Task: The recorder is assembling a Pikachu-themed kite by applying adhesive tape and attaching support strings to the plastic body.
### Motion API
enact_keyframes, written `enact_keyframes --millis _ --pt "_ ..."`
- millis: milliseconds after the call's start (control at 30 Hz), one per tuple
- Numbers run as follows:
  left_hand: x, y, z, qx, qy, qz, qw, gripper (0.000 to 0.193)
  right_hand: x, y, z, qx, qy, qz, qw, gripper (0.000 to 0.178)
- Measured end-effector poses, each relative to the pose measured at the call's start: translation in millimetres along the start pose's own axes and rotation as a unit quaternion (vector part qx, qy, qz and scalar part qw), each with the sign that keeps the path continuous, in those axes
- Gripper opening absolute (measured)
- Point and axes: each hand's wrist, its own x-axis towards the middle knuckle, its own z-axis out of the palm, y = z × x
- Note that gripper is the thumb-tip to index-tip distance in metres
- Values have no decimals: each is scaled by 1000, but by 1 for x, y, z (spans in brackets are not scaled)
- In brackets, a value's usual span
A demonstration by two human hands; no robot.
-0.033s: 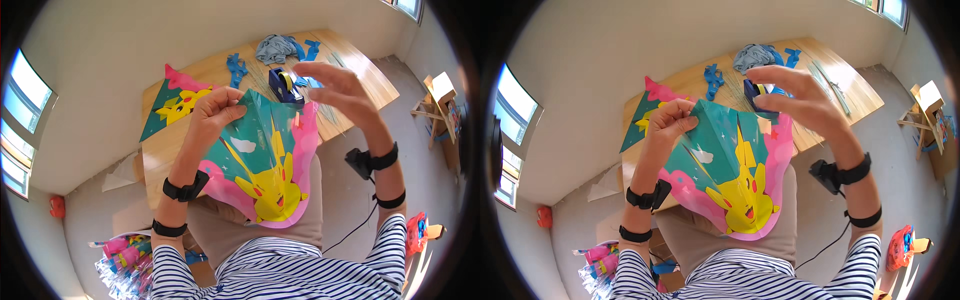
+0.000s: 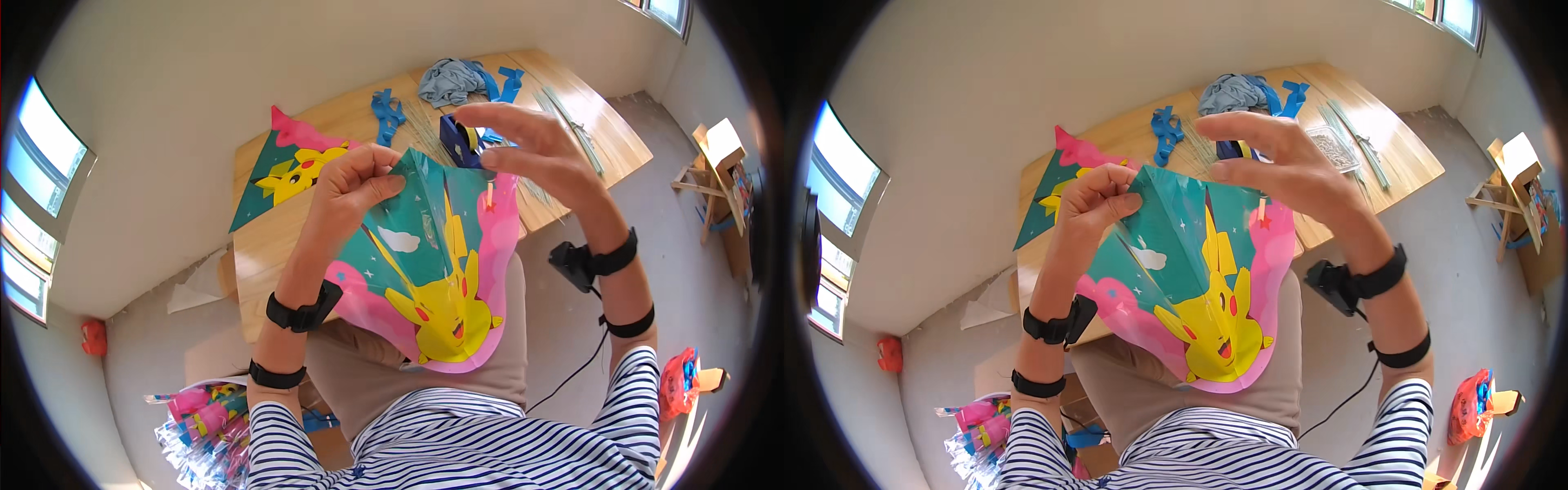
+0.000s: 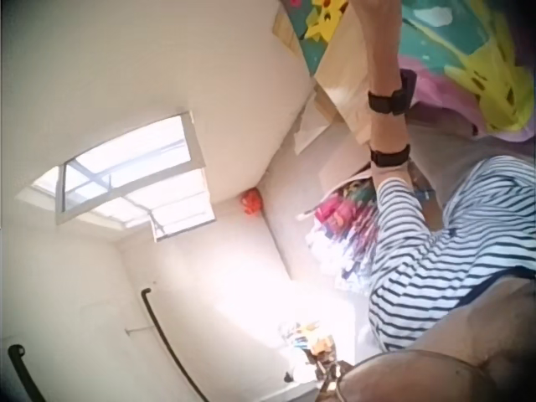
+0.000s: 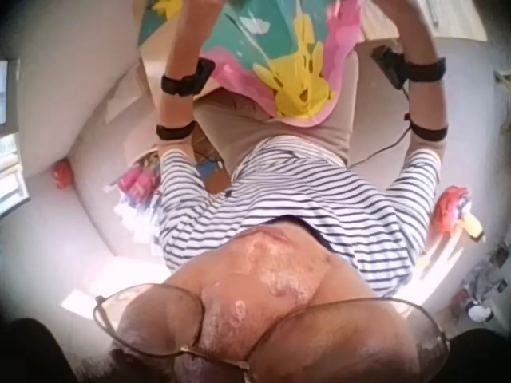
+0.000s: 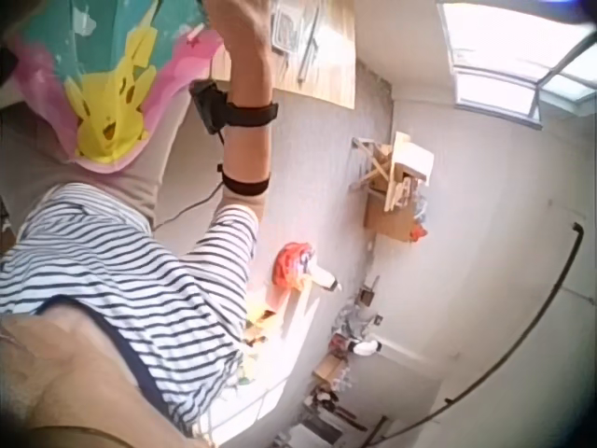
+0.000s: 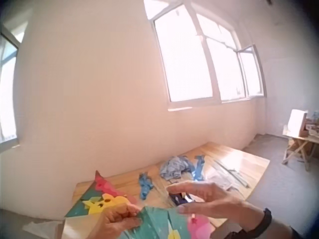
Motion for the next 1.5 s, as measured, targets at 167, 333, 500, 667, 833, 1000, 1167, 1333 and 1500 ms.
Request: enact_keyframes --millis 167,333,500,667,833,1000,1167,1333,1500 --pt "-11 14 4 2 -15 -3 1000 11 26 -1 40 189 -85 70 976 31" --pt "-21 21 1 -3 -9 -18 1000 9 29 1 52 242 -83 61 965 18" --pt "-28 30 9 -14 53 27 998 20 24 -6 60 248 -52 68 965 14" --pt "-28 27 24 -18 90 141 986 26 20 -8 62 214 -37 60 974 13" --pt "-28 24 28 52 91 172 980 20 16 -12 63 163 -35 37 985 12" --pt "-25 25 32 50 119 144 981 17 13 -18 68 87 2 -16 996 8" --pt "-24 27 34 57 130 123 982 14 9 -19 72 69 20 -34 997 11" --pt "-24 28 33 67 131 109 983 12 7 -24 76 16 43 -67 997 22" --pt "-23 31 33 24 124 87 988 10 7 -23 76 11 44 -84 995 19"
